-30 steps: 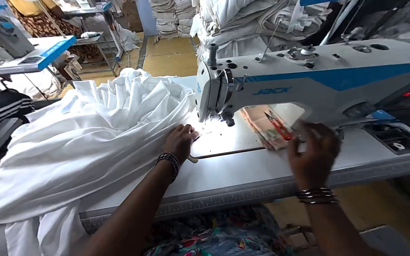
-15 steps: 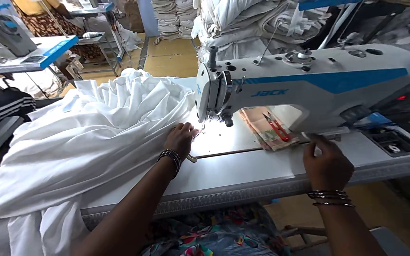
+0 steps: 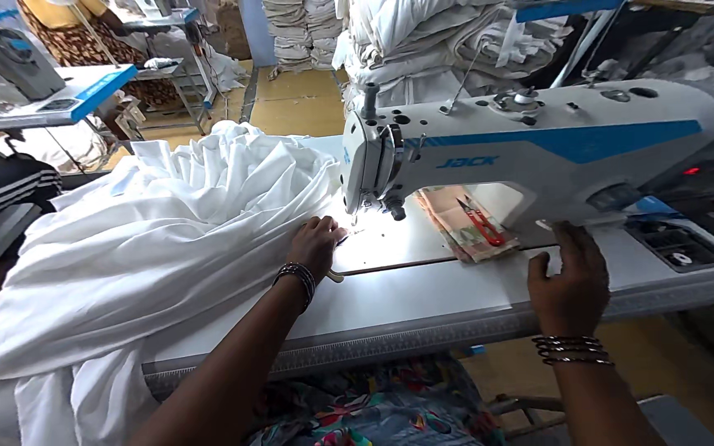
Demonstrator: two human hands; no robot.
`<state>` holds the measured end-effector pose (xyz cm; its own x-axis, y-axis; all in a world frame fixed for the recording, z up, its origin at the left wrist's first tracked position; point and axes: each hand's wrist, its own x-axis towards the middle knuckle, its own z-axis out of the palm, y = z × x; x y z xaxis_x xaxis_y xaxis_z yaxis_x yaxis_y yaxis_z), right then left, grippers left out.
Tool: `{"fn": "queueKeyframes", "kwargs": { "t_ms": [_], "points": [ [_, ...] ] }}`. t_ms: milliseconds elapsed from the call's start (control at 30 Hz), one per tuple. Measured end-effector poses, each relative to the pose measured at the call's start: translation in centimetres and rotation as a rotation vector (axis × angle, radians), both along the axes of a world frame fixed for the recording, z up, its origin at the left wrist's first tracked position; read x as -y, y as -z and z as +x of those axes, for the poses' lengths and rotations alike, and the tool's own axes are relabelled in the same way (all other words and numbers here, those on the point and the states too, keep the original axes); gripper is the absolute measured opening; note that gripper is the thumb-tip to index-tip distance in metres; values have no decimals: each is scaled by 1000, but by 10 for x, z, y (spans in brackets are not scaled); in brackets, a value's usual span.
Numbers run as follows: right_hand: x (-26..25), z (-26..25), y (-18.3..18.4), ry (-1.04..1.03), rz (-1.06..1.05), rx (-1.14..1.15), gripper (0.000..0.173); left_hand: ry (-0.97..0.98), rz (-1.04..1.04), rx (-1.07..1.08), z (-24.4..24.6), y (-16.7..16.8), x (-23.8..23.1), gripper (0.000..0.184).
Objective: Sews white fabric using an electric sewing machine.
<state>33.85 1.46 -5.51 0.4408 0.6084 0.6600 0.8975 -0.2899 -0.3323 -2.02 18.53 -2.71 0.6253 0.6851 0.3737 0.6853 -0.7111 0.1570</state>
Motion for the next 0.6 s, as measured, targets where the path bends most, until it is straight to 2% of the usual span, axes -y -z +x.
{"fn": "queueKeyframes", "kwargs": {
  "t_ms": [233,300,367,433,500,533,600],
  "points": [
    [-1,-1,-3,23,-2,17,48,-15,4,-23,1,-1,0,33],
    [-1,-1,-3,19,-3,23,48,-29,4,-88,1,-4,4,35],
    [-1,-1,-2,15,1,28,49,-40,-2,-183,-3,-10,20,38],
    [0,0,-3,8,6,34,50,-17,-34,-161,-12,-18,46,33],
    [0,0,-2,-1,7,40,51,71,54,88,-23,-35,77,24],
    [0,0,-2,-3,7,44,51,132,65,267,-25,-54,98,22],
    [2,-1,-4,-1,2,61,50,376,-126,662,-28,-110,147,26]
  ]
}}
